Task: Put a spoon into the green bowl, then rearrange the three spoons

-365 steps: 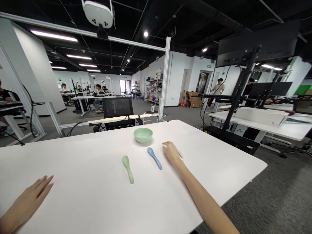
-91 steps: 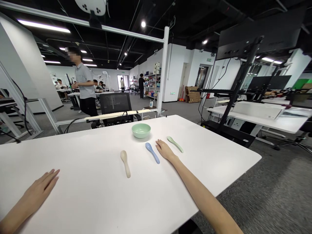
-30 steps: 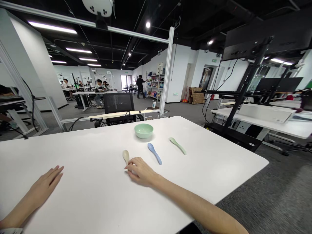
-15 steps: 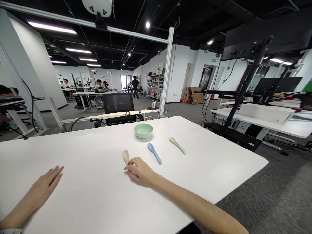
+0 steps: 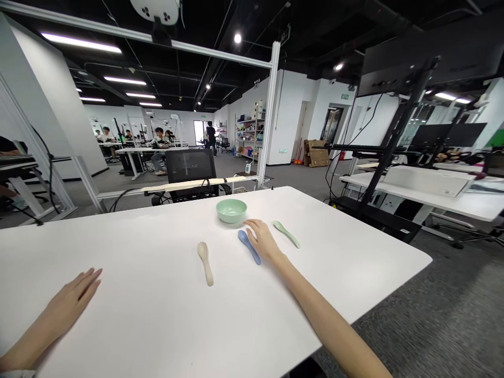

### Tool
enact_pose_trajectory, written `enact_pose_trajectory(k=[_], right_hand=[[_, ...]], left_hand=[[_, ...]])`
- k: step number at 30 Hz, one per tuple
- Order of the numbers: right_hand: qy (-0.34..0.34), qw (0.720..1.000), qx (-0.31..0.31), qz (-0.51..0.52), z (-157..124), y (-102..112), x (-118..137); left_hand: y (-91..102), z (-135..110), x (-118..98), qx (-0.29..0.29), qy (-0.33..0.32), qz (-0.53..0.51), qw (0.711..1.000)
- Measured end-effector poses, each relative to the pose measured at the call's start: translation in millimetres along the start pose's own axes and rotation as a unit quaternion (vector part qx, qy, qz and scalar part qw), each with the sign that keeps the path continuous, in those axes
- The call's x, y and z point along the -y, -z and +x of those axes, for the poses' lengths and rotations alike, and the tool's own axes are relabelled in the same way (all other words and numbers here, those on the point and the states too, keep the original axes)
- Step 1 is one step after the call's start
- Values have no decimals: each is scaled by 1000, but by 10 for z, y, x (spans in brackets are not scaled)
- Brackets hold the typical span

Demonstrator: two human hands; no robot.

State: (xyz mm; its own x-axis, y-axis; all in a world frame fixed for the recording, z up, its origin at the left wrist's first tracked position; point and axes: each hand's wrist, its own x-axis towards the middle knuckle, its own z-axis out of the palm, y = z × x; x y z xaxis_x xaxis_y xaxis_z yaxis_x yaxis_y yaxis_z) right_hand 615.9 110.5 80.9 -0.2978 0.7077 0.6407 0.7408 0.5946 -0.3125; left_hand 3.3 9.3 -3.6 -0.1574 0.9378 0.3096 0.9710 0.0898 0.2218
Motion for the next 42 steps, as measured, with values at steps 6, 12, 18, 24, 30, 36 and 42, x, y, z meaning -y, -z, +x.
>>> enact_pose_trajectory(k=[6, 12, 18, 24, 30, 36, 42], right_hand=[[-123, 983, 123, -61, -95, -79, -621], [-132, 981, 133, -57, -115, -150, -662], [-141, 979, 134, -67, -106, -125, -590], [-161, 977, 127, -52, -78, -31, -514], [-174, 984, 13, 17, 55, 39, -33], [-120, 980, 120, 102, 60, -326, 1031], [-80, 975, 170, 115, -56, -556, 1473]], left_hand=[[5, 25, 12, 12, 1, -2, 1000], [32, 29, 3, 7, 3, 1, 1000], [84, 5, -58, 12, 8, -3, 1000], [93, 5, -91, 15, 7, -3, 1000], [88, 15, -103, 15, 5, 7, 1000], [104, 9, -107, 15, 8, 9, 1000], [74, 12, -75, -2, 1, 4, 1000]])
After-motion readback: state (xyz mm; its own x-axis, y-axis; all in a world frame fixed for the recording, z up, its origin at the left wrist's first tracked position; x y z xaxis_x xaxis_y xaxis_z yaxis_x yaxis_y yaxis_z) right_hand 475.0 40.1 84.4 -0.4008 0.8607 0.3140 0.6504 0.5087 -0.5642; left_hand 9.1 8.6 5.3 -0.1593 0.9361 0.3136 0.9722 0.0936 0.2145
